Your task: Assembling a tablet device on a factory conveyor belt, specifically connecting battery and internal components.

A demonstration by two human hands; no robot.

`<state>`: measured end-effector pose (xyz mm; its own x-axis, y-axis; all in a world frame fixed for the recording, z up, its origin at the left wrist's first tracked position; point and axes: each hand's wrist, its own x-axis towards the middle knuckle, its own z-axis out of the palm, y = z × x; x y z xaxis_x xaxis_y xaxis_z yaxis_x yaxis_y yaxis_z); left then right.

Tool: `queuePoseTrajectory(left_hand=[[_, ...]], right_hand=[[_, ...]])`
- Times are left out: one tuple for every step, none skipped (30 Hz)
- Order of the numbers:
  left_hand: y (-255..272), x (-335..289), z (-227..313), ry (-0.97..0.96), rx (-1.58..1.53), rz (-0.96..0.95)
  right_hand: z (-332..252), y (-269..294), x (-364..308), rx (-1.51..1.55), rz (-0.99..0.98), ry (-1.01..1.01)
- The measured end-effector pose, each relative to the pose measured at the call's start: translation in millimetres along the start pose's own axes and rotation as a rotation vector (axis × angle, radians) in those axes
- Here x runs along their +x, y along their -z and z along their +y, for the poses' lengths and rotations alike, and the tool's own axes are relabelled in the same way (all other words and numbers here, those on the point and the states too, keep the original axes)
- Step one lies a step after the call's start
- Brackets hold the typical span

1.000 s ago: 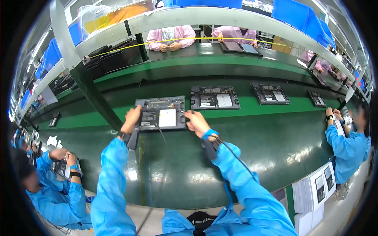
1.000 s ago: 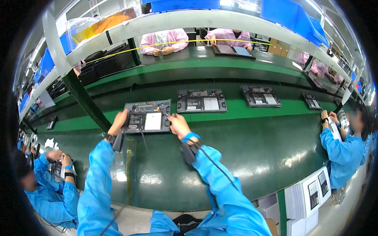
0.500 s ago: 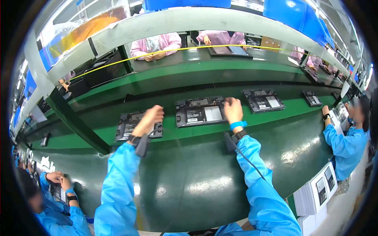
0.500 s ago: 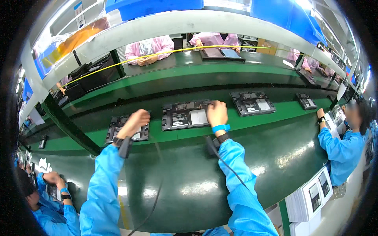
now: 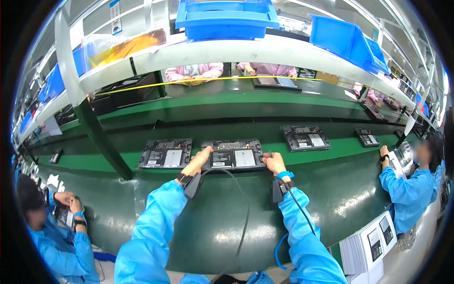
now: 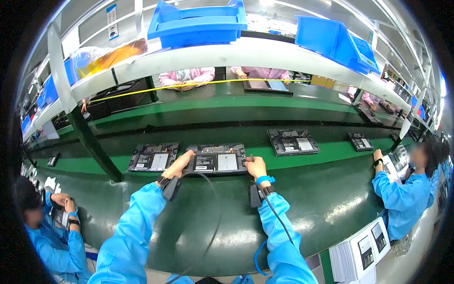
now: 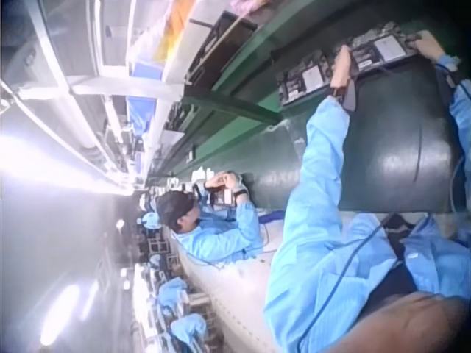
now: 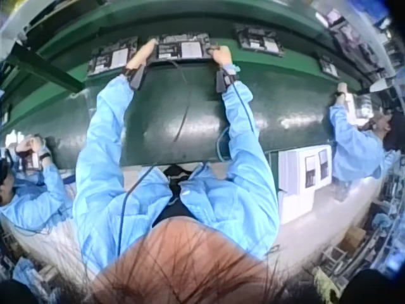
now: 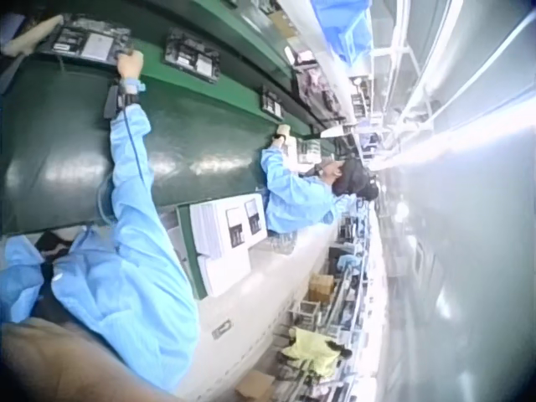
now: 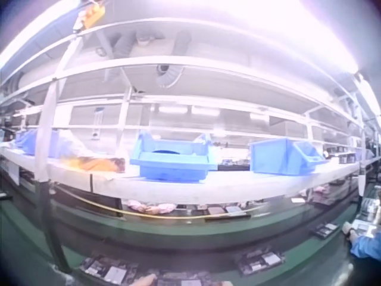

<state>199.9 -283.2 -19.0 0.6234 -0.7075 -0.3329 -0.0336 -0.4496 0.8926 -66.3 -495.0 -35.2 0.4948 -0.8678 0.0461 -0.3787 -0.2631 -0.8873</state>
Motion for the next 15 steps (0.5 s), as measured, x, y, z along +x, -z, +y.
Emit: queuePoseTrajectory(left_hand=[[5, -44, 7, -0.037, -0.038, -0.022], [10, -104, 21, -0.012, -0.128, -0.029], [12, -152, 29, 0.01, -0.224, -0.033], [27, -180, 8, -0.033, -0.271, -0.021], [35, -203, -17, -0.075, -0.316, -0.033], [33, -238, -25, -0.063, -0.296, 0.011], [31, -274, -35, -0.047, -0.275, 0.055], [27, -300, -58, -0.025, -0.233, 0.108], [26, -328, -77, 0.001, -0.185, 0.171], [19, -354, -83, 0.025, -0.164, 0.161], [17, -369, -93, 0.067, -0.128, 0.137], [14, -375, -106, 0.041, -0.123, 0.172], [11, -380, -114, 0.012, -0.116, 0.21], [11, -383, -117, 0.034, -0.118, 0.201], [13, -385, -117, -0.031, 0.133, 0.243]], right_hand=[[-10, 9, -24, 0.077, 0.007, 0.044], [-20, 18, -51, 0.06, -0.017, 0.086], [-32, 28, -79, 0.04, -0.042, 0.132], [-42, 30, -110, 0.032, -0.08, 0.161], [-43, 36, -144, 0.016, -0.1, 0.175], [-38, 41, -174, -0.006, -0.126, 0.198], [-32, 44, -206, -0.027, -0.155, 0.221], [-33, 45, -240, -0.01, -0.182, 0.204], [-37, 42, -270, 0.014, -0.218, 0.191], [-39, 43, -294, 0.0, -0.237, 0.165], [-37, 42, -311, -0.014, -0.254, 0.139], [-30, 39, -324, -0.007, -0.243, 0.169], [-28, 36, -331, -0.013, -0.258, 0.145], [-29, 35, -336, -0.032, -0.252, 0.168], [-33, 35, -340, -0.051, -0.244, 0.194]])
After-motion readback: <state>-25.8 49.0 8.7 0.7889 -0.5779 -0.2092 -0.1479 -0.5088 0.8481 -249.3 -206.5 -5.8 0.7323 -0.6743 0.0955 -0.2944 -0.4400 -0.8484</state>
